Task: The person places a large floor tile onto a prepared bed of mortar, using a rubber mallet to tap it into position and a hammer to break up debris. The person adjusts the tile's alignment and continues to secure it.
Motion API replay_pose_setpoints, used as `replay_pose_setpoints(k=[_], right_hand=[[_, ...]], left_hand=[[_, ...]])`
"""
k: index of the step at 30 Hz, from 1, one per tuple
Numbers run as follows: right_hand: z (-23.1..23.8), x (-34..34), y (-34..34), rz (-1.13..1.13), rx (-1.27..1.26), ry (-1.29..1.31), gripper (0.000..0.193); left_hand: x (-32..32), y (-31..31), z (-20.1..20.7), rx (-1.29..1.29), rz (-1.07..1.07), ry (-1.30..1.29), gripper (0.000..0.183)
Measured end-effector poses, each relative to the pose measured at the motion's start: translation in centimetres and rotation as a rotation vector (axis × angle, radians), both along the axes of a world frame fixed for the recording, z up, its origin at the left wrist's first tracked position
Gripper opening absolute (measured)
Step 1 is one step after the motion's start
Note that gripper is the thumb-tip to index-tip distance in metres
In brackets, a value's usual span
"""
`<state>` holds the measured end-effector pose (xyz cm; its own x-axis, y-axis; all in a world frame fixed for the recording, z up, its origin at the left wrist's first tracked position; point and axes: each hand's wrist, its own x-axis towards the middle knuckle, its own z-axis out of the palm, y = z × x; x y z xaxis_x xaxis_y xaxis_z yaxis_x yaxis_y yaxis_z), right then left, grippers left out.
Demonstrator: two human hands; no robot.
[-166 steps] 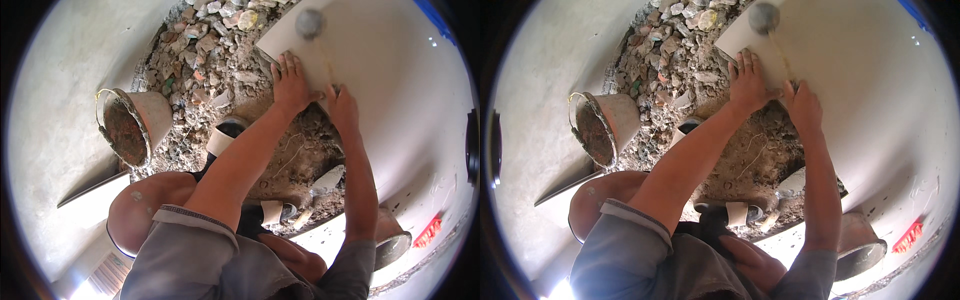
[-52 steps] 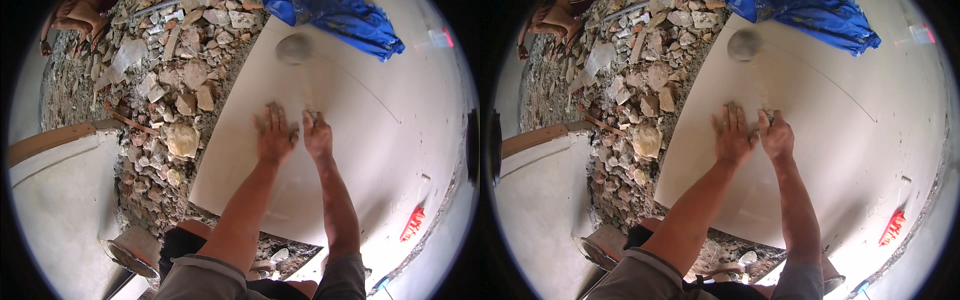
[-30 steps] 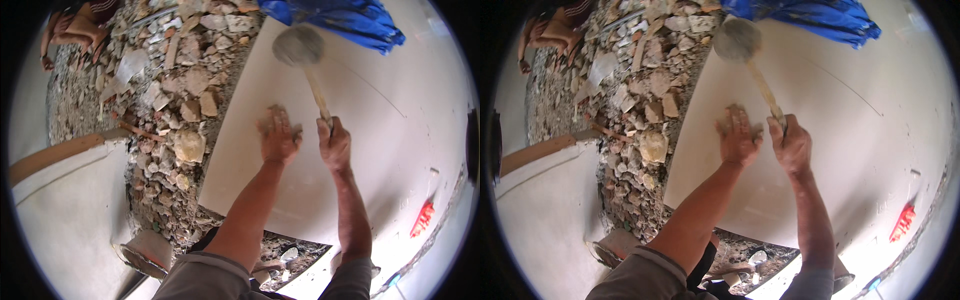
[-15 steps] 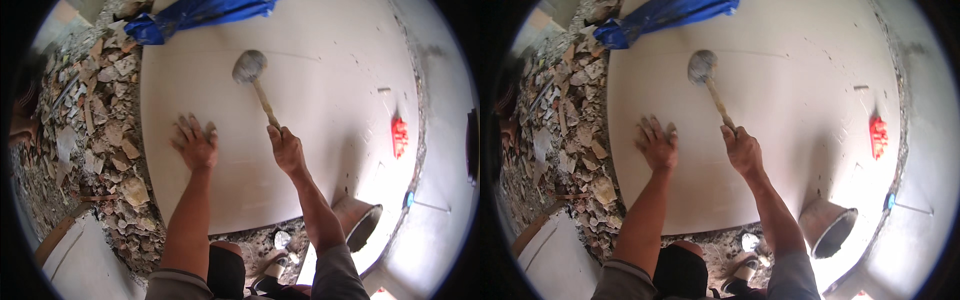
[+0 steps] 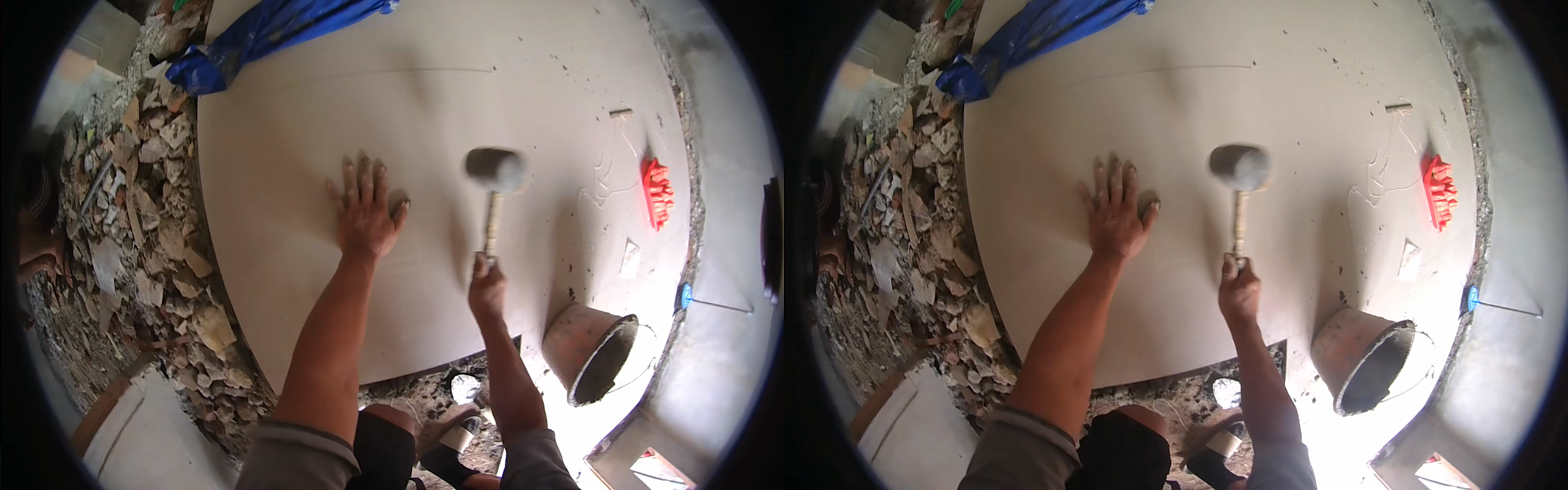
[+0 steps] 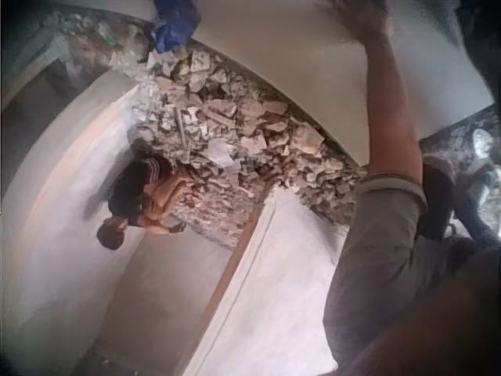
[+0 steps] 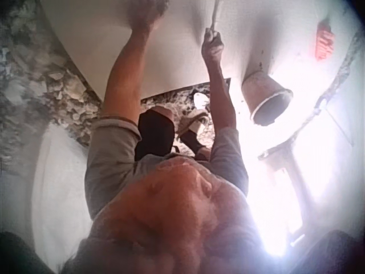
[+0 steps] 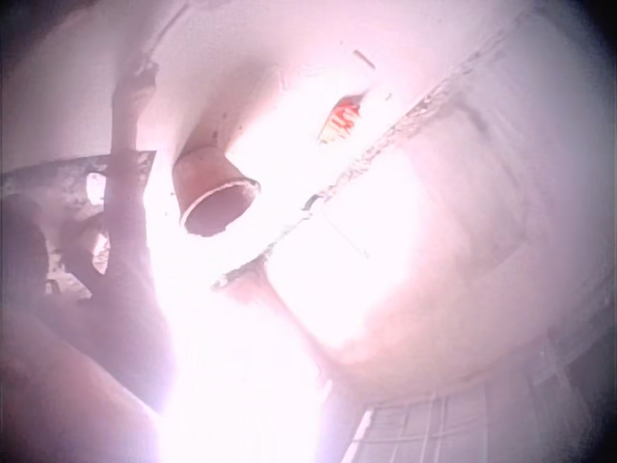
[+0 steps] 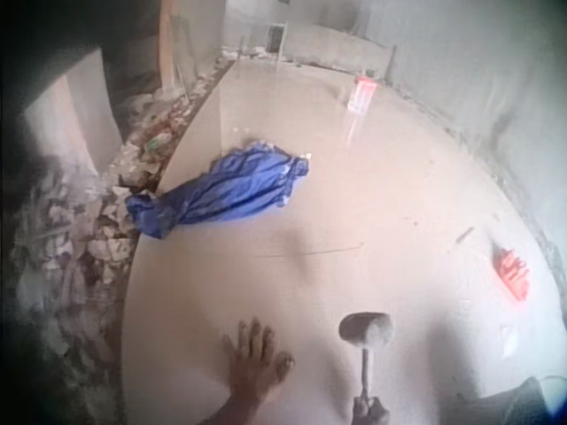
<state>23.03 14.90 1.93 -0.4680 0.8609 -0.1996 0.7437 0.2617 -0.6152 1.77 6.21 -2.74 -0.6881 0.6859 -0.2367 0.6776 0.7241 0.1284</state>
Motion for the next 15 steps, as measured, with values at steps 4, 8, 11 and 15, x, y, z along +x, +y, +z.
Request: replay_pose_setpoints(k=[4,8,11,15], right_hand=[[0.8,-2.2,1.2,-0.326,-0.168,0.377,0.045],[0.7,-4.4,3.1,-0.043,0.106,0.036,0.043],[0.1,-5.7,4.9,-0.303,-0.051,0.232,0.04],[0.7,-7.2,6.7,0.033,0.168,0.038,0.038]], left_hand=[[-0.4,-0.3,0.6,-0.098,-0.007,-0.061,0.076],[-0.5,0.0,0.7,0.026,0.01,-0.054,0.076],[-0.4,0.0,0.3,0.004,0.01,-0.023,0.076],[-0.4,-0.1,-0.2,0.063,0.011,-0.015,0.077]])
